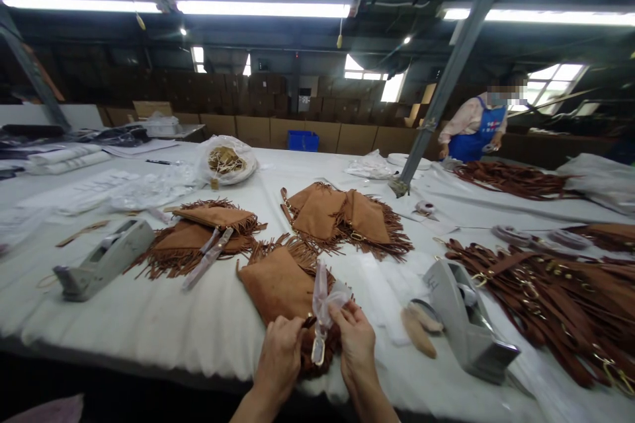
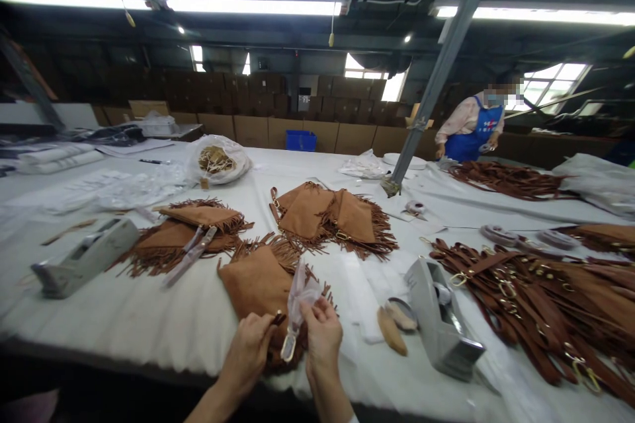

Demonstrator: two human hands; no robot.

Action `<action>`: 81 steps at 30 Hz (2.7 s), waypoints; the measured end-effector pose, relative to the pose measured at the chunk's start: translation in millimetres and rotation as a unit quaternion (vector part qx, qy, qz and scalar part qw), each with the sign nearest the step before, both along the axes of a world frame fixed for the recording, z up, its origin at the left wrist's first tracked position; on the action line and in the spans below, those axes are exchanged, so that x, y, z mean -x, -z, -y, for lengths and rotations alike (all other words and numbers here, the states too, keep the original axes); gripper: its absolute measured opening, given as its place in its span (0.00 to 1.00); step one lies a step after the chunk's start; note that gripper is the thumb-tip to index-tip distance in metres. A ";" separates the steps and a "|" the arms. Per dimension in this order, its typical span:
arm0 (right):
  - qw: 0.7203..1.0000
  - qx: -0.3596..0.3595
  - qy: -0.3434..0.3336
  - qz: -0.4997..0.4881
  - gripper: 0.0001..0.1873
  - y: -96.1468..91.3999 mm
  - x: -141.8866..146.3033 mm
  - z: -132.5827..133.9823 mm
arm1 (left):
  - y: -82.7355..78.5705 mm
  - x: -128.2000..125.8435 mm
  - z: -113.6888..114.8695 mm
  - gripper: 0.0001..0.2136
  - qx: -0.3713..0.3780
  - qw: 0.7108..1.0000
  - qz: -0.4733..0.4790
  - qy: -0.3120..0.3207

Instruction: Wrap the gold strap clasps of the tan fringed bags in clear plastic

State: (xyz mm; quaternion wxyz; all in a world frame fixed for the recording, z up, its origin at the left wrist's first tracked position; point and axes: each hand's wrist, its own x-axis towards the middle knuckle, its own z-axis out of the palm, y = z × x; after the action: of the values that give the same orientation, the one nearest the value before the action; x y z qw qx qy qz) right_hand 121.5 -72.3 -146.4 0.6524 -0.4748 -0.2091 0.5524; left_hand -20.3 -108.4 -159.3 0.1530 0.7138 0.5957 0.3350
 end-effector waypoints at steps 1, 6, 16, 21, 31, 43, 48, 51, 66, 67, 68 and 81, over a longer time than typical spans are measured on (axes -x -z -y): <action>1.000 -0.007 0.007 0.006 0.33 0.7 2.0 -1.5 | 2.1 -2.0 1.8 0.12 -0.015 1.000 -0.019 -0.010; 0.999 -0.018 0.011 0.030 0.32 3.3 6.0 -4.6 | 18.6 -9.7 5.5 0.15 -0.062 0.996 -0.060 -0.015; 0.999 0.017 -0.031 0.007 0.23 -1.7 6.9 -2.3 | 26.8 -2.4 0.5 0.16 -0.024 0.999 0.005 0.036; 0.999 0.019 -0.032 -0.006 0.24 -6.1 8.6 -0.6 | 12.7 -3.2 1.8 0.16 0.013 0.997 0.061 0.043; 0.998 -0.001 -0.061 0.021 0.25 -2.9 10.7 4.6 | 6.1 -0.2 -1.3 0.17 0.059 0.992 0.107 0.024; 0.985 -0.035 -0.155 0.067 0.25 -10.8 12.6 14.8 | 1.5 5.8 1.7 0.14 0.061 0.989 0.124 0.044; 0.982 -0.037 -0.156 0.101 0.24 -19.9 6.7 19.4 | 2.0 8.1 2.6 0.12 0.057 0.988 0.136 0.054; 0.981 -0.035 -0.152 0.113 0.29 -24.0 5.6 22.0 | 1.7 9.0 3.2 0.11 0.062 0.986 0.144 0.054; 0.943 -0.087 -0.203 0.248 0.16 -16.2 8.1 23.1 | -9.2 28.8 24.0 0.16 0.085 0.984 0.147 0.045; 0.947 -0.085 -0.204 0.235 0.16 -19.3 9.4 24.0 | -8.3 31.3 27.9 0.14 0.092 0.983 0.149 0.061; 0.950 -0.081 -0.205 0.223 0.16 -22.4 11.2 25.2 | -7.0 33.0 31.0 0.14 0.093 0.981 0.153 0.073; 0.958 -0.022 -0.229 0.170 0.20 -34.8 13.8 27.2 | -7.4 19.0 6.5 0.08 0.157 0.891 0.397 0.157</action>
State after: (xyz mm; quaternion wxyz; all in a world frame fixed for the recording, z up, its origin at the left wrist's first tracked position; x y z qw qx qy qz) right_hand 107.7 -99.5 -111.6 0.4737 -0.4865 -0.4324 0.5933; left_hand -39.3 -114.9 -151.9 0.5372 0.5720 0.4103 0.4646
